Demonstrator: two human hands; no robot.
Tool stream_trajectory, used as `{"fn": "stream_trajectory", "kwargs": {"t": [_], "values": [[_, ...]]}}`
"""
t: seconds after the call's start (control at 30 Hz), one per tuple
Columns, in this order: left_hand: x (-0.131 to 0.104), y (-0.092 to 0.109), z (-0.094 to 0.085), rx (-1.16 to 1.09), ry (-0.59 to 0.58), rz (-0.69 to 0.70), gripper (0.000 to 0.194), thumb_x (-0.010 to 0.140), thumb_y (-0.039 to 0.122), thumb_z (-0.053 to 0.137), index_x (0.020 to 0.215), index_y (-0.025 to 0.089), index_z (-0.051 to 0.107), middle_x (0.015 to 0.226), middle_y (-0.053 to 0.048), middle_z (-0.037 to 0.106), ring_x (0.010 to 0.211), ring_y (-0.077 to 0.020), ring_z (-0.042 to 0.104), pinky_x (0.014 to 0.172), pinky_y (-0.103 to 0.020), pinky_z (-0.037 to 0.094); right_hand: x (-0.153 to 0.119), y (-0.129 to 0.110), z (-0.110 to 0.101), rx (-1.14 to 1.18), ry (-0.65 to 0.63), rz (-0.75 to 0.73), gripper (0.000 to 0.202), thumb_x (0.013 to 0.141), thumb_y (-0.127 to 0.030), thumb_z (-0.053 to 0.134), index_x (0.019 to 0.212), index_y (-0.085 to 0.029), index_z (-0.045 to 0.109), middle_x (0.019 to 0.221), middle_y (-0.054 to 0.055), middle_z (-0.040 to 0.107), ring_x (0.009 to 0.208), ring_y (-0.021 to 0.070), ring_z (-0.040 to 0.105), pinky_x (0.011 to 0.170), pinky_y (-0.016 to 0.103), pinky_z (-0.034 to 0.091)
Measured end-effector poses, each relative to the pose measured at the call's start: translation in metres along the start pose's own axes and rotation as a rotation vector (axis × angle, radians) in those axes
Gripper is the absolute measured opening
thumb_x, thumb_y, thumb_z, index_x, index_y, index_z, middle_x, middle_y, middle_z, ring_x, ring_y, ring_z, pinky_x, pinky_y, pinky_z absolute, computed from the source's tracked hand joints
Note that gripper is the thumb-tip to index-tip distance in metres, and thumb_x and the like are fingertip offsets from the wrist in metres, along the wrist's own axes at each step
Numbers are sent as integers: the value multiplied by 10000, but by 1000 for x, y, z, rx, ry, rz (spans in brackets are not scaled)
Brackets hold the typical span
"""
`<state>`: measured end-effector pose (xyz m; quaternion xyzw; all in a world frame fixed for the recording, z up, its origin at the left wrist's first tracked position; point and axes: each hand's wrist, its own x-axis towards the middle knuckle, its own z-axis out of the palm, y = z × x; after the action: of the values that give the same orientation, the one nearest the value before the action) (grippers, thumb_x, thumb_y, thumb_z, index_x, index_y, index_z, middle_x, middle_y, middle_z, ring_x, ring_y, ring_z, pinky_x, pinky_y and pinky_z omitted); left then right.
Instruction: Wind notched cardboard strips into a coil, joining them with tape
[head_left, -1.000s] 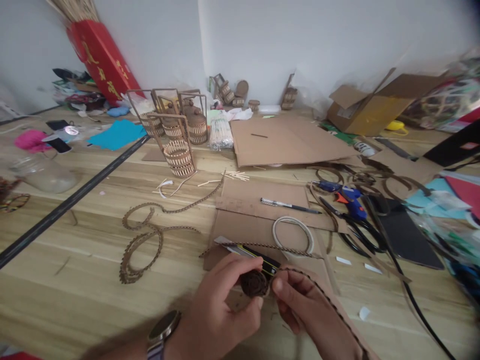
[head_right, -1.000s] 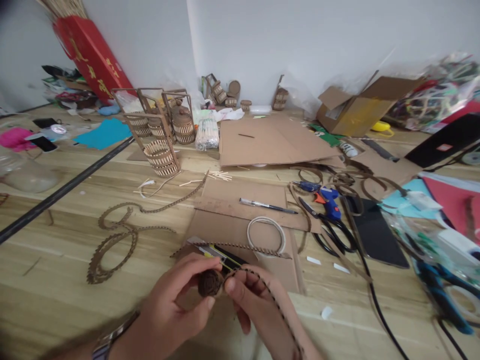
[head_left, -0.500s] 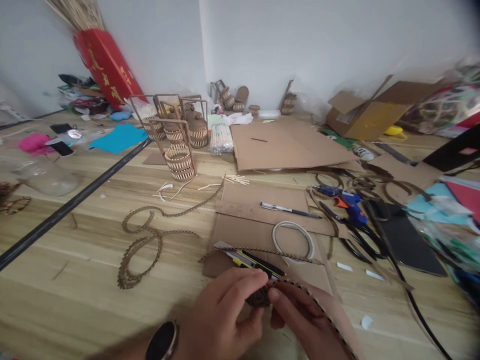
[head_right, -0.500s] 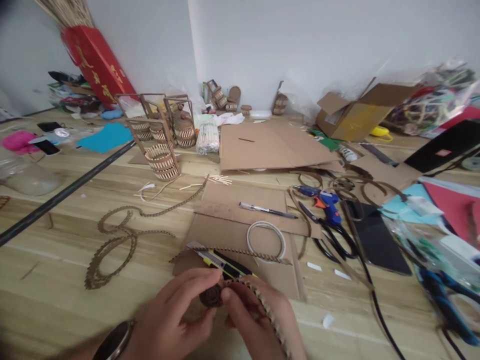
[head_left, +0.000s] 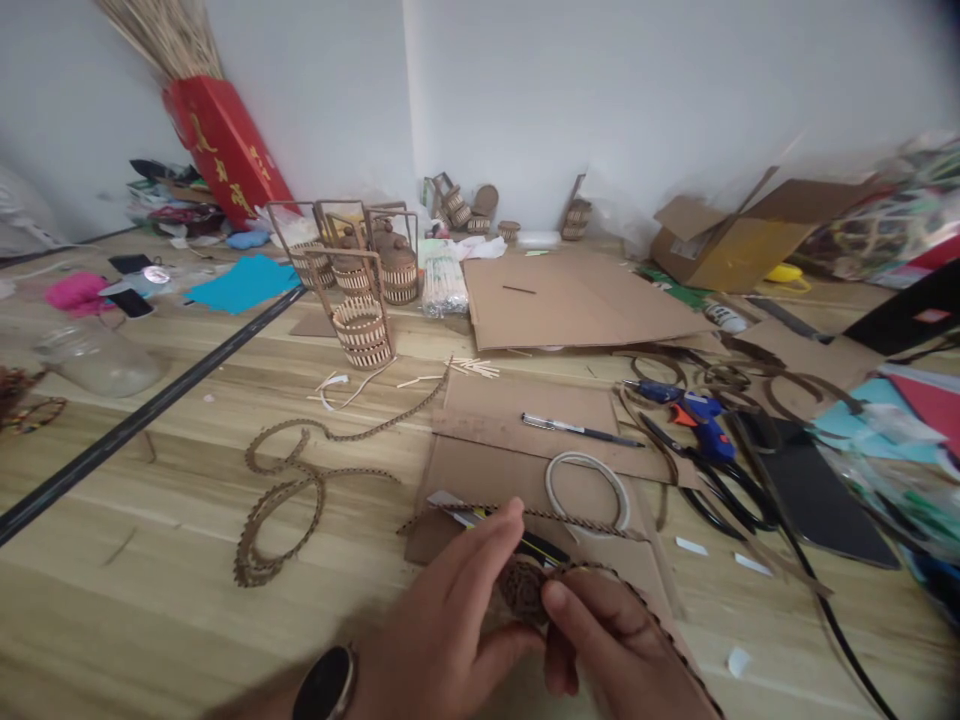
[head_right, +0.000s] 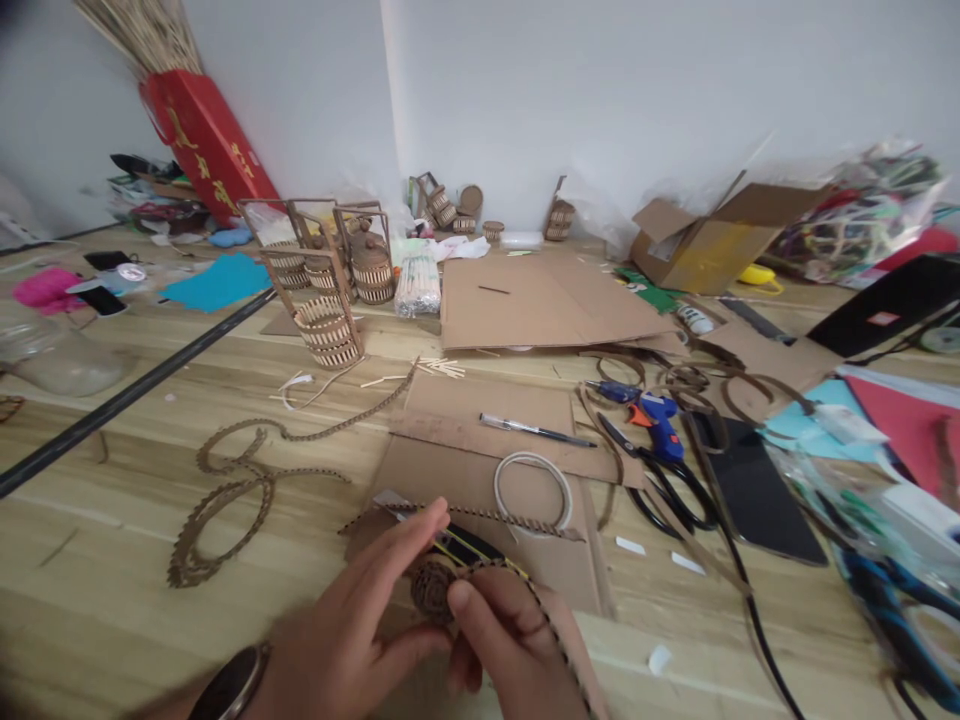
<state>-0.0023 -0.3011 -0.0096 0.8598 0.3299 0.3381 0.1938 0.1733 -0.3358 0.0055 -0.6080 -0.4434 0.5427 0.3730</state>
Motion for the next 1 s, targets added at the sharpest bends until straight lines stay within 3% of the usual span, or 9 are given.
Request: {"fn": "stream_trajectory", "kwargs": {"t": [0.07,0.2,0.33,0.47,0.6,0.77,0.87,1.0], "values": [[-1,-1,3,21,32,-38,601,931,343,601,1446,245,308,1364,-129,594,1245,-245,587,1006,-371,537,-1,0,3,17,51,28,551,761,-733,582,544,-226,580,494,4,607,524,162,575,541,246,473],[2,0,1,116,104,24,396,949,364,562,1300,211,462,1202,-108,694,1093,-222,676,931,-336,578,0,5,5,-54,46,16,591,747,-770,557,524,-223,569,479,0,579,514,159,559,525,244,450],[8,3,-6,151,117,80,309,945,342,544,1211,188,514,1116,-101,731,1024,-217,703,895,-329,590,4,8,2,-80,-56,-19,632,766,-788,508,504,-214,547,484,-3,560,533,153,556,558,245,457],[10,2,-9,122,110,108,287,909,271,561,1183,193,527,1100,-97,736,1000,-217,708,896,-325,582,4,6,-4,-97,-34,20,562,762,-724,583,515,-220,600,507,4,610,567,167,589,572,250,474],[11,-2,-10,63,44,176,330,904,243,553,1225,181,513,1128,-98,727,1031,-207,693,946,-309,549,4,3,-11,-125,-44,66,487,772,-668,609,559,-232,655,548,22,671,605,186,616,594,262,497],[18,-8,-18,-29,-133,222,327,933,293,557,1234,171,527,1197,-107,701,1103,-206,659,1006,-299,498,6,5,-16,-223,-138,73,474,817,-635,567,573,-239,661,560,26,695,633,191,626,635,272,495],[20,-9,-19,-104,-173,192,345,925,280,589,1248,174,527,1241,-98,678,1149,-205,629,1035,-301,469,5,6,-16,-268,-113,54,490,831,-624,550,534,-242,627,554,23,685,639,191,612,644,273,475],[13,-6,-13,-162,-67,5,421,923,390,612,1286,211,495,1192,-76,694,1104,-200,649,966,-297,508,3,4,-10,-205,-6,-5,525,844,-648,517,531,-233,585,519,11,629,579,171,558,595,265,426]]}}
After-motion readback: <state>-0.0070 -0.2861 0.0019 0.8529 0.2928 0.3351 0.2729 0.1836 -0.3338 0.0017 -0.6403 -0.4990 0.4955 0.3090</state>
